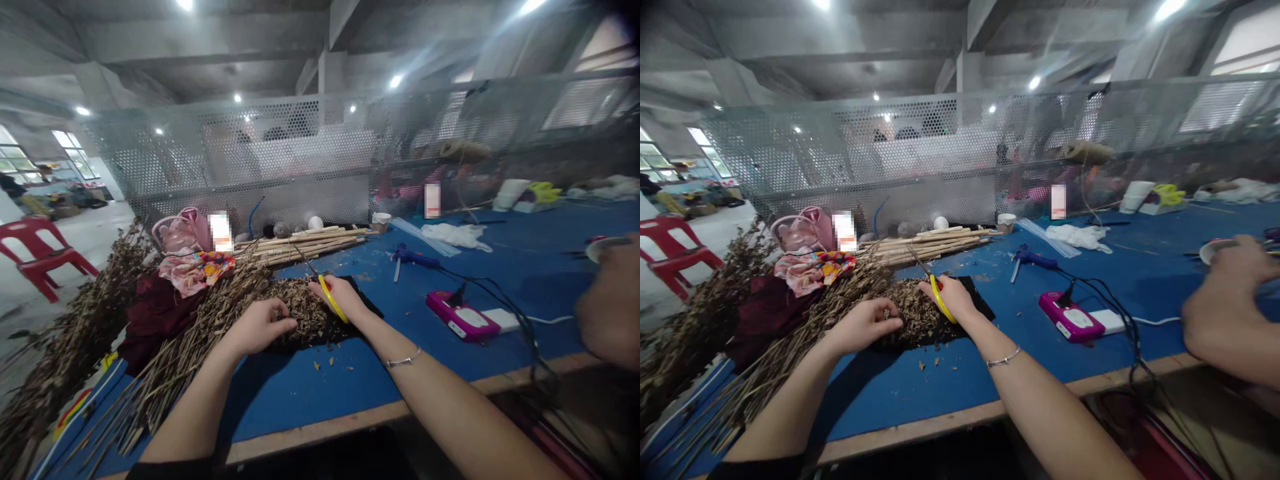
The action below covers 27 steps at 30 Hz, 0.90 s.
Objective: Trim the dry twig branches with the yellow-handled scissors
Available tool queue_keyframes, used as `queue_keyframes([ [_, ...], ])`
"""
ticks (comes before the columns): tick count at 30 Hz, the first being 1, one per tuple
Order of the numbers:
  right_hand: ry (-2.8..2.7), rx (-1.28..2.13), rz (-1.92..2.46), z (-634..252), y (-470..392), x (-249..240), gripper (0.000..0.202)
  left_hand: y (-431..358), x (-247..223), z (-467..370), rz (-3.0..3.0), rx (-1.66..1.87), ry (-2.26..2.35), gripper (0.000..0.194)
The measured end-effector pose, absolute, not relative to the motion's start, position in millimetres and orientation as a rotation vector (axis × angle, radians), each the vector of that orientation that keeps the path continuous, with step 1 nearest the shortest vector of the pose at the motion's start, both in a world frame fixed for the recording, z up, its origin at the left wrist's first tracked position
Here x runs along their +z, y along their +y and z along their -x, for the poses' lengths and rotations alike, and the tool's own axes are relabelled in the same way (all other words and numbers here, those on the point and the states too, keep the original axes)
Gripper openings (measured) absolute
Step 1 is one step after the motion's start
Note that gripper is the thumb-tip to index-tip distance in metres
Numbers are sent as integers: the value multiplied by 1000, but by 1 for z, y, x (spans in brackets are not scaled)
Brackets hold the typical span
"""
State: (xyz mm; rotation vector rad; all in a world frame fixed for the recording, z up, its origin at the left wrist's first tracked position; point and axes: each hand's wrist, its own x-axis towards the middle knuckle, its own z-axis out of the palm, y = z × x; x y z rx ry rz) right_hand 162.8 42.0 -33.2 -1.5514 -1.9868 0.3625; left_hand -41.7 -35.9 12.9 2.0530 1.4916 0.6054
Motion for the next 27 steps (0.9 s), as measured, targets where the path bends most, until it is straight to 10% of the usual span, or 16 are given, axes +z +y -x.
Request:
queue_keyframes([
  [8, -1973, 401, 1551, -160, 38, -33, 39, -11, 13, 101, -1880, 699, 2298, 32],
  [17, -1927, 466, 1533, -159, 36, -35, 37, -6, 7, 108, -1894, 93, 2279, 28],
  [27, -1893, 510, 1511, -155, 35, -35, 33, 4, 7, 112, -1942, 467, 2284, 28],
])
